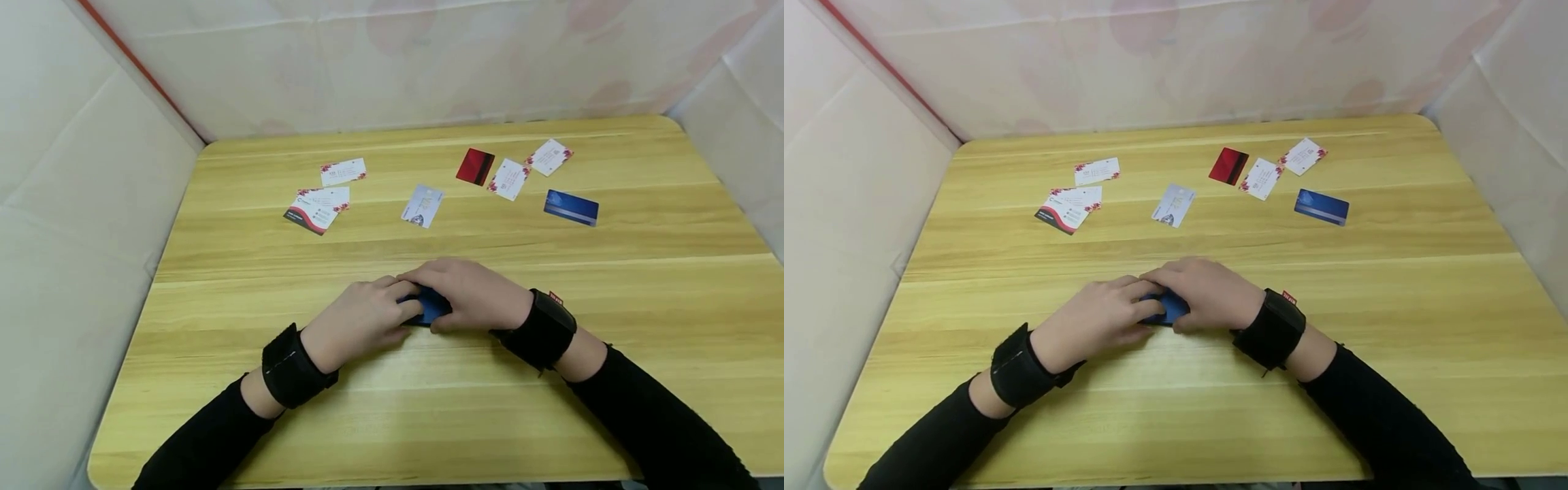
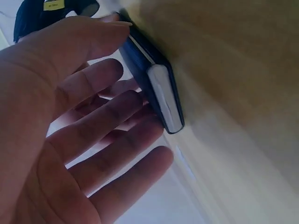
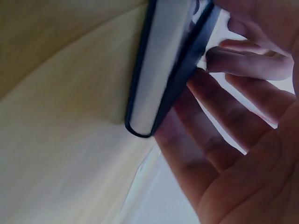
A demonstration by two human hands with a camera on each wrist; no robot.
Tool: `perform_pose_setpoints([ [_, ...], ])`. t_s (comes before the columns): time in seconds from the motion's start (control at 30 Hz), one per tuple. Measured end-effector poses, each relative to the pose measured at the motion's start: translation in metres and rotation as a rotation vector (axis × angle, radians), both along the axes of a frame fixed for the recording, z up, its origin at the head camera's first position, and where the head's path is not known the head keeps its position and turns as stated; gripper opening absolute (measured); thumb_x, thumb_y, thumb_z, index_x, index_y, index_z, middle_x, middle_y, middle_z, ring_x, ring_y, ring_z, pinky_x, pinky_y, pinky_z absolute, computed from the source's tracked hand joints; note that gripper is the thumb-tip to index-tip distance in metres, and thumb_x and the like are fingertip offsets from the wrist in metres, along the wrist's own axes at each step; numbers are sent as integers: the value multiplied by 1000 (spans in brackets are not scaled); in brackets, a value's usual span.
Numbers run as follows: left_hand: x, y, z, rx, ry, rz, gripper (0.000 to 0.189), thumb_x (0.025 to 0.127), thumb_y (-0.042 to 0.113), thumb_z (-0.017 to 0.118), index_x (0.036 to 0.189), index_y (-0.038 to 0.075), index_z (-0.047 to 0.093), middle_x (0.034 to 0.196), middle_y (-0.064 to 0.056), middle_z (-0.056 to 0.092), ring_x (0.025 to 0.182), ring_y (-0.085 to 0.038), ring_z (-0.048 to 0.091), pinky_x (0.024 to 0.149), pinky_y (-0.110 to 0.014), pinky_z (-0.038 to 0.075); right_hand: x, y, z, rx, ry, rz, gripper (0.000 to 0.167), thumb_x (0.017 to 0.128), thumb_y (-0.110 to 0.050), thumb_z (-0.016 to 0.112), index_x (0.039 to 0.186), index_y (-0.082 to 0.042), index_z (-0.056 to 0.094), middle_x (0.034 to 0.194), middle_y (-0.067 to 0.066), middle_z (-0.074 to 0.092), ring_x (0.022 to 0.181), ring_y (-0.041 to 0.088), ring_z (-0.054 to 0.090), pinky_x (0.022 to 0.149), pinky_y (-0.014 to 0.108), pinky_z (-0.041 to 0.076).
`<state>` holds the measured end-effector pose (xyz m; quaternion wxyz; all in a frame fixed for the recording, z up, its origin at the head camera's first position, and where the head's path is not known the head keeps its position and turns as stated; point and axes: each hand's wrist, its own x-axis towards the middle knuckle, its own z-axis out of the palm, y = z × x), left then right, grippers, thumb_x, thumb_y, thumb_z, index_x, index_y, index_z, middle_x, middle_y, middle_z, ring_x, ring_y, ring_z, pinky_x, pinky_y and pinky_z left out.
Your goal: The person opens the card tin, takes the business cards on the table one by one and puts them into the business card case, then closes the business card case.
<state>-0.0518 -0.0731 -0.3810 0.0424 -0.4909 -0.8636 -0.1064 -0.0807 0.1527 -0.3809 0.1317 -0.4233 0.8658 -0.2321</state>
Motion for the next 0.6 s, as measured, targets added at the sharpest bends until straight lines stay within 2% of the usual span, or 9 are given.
perform_pose_setpoints([
  [0.1,1,0,-1,-2,30,-14,6,89,20,71,96,19,72,115,-1,67,105,-17,63,74,-32,57,1,-1,1,24,-9,7,75,76,-24,88,142,-18,54,131,-2,62,116,16,56,99,40,47],
  [0.3,4,0,-5,8,71,-52,6,89,14,68,93,17,72,113,-4,68,110,-19,61,88,-33,54,2,0,1,52,-8,24,78,74,-28,88,143,-18,53,128,-3,63,112,15,56,96,39,47],
  [0.4,7,2,-6,-11,127,-71,6,93,12,65,95,16,69,108,-5,67,100,-18,63,78,-30,56,1,0,-1,39,6,48,75,75,-26,87,142,-19,55,129,-4,63,115,15,56,99,39,47],
  [0.47,10,4,-8,-48,195,-82,7,96,12,62,99,16,66,106,-5,67,92,-17,64,67,-29,56,2,-1,-2,16,27,65,72,75,-24,86,140,-18,57,129,-4,63,116,15,56,100,40,46],
  [0.53,13,6,-9,-92,259,-93,8,99,11,58,104,16,63,107,-6,68,86,-18,65,59,-28,54,1,0,-3,-9,47,79,67,75,-22,85,138,-19,59,128,-5,64,117,15,57,101,40,46],
  [0.6,14,7,-9,-118,295,-100,9,99,10,57,106,15,61,110,-8,68,85,-19,65,55,-27,53,1,0,-4,-28,64,84,64,75,-21,84,135,-19,61,128,-6,64,117,15,57,102,40,46],
])
